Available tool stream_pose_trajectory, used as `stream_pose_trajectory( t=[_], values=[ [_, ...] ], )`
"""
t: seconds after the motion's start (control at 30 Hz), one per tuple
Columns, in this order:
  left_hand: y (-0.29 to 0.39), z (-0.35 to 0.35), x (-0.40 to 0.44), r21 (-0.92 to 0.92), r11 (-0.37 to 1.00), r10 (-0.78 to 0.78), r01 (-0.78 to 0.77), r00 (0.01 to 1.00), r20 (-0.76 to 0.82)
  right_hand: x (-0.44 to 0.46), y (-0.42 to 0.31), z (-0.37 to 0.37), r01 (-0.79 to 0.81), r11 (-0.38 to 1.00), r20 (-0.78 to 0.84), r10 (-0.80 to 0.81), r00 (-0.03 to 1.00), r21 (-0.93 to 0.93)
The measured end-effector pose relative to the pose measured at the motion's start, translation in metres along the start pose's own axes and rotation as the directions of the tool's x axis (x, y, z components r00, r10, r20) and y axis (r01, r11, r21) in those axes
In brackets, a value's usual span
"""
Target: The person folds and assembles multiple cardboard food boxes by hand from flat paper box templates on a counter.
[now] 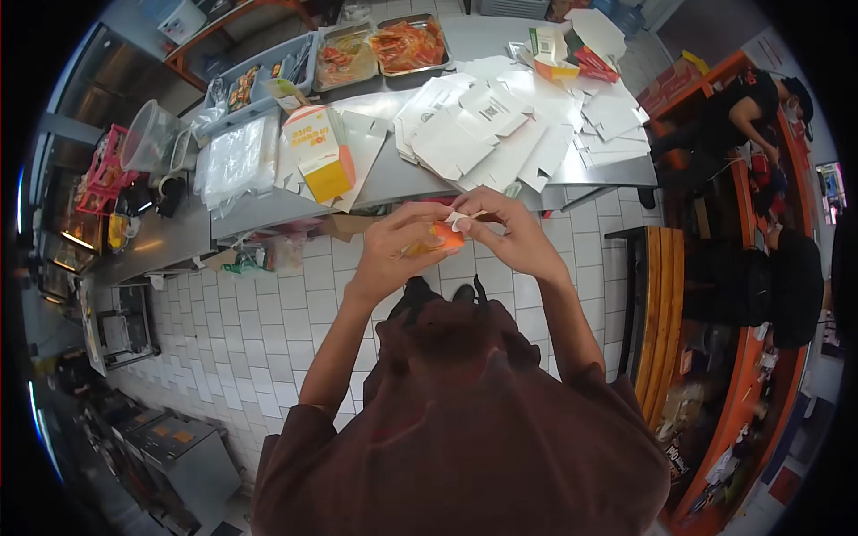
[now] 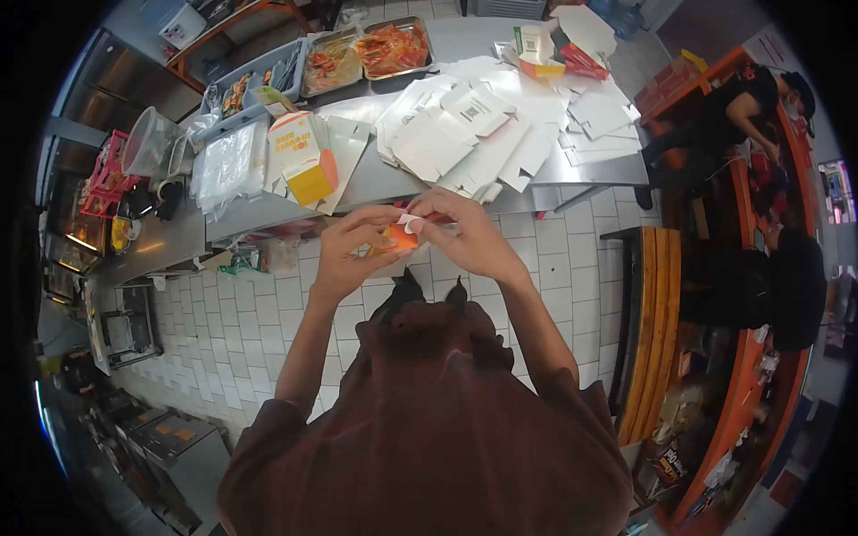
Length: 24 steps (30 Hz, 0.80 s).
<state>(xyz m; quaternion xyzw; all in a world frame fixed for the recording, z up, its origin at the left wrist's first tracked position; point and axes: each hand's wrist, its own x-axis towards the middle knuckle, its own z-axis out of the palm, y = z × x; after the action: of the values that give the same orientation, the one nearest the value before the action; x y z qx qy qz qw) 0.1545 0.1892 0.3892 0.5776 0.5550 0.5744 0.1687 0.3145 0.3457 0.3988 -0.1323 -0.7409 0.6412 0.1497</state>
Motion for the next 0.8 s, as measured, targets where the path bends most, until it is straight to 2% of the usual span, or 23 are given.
stream_pose_trajectory(
  t=[0.07, 0.17, 0.27, 0.37, 0.47, 0.57, 0.77, 0.8],
  values=[
    [0.005, 0.018, -0.004, 0.081, 0.996, 0.032, -0.033, 0.999, 0.010, -0.020, -0.001, -0.004, 0.029, 0.999, -0.010, -0.029, 1.000, -0.015],
    [0.011, 0.045, -0.008, 0.070, 0.997, 0.037, -0.039, 0.999, 0.037, -0.053, -0.001, -0.015, 0.069, 0.995, -0.045, -0.073, 0.996, -0.067],
    [0.020, 0.069, -0.003, 0.064, 0.994, 0.076, -0.086, 0.988, 0.134, -0.085, 0.001, -0.028, 0.087, 0.989, -0.090, -0.098, 0.991, -0.115],
    [0.039, 0.086, 0.005, 0.103, 0.993, 0.025, -0.057, 0.956, 0.291, -0.116, -0.003, -0.042, 0.094, 0.989, -0.129, -0.108, 0.986, -0.113],
    [0.045, 0.103, 0.013, 0.009, 0.996, 0.085, -0.094, 0.932, 0.352, -0.141, -0.009, -0.050, 0.077, 0.993, -0.191, -0.094, 0.977, -0.091],
    [0.059, 0.113, 0.027, 0.008, 0.986, 0.146, -0.165, 0.899, 0.414, -0.160, -0.010, -0.051, 0.103, 0.991, -0.269, -0.122, 0.955, -0.085],
    [0.068, 0.136, 0.035, -0.103, 0.990, -0.053, 0.097, 0.929, 0.366, -0.189, -0.007, -0.045, 0.155, 0.980, -0.419, -0.194, 0.887, -0.127],
    [0.069, 0.137, 0.036, -0.047, 0.996, -0.048, 0.075, 0.906, 0.421, -0.191, -0.006, -0.043, 0.150, 0.973, -0.438, -0.213, 0.873, -0.174]
  ],
)
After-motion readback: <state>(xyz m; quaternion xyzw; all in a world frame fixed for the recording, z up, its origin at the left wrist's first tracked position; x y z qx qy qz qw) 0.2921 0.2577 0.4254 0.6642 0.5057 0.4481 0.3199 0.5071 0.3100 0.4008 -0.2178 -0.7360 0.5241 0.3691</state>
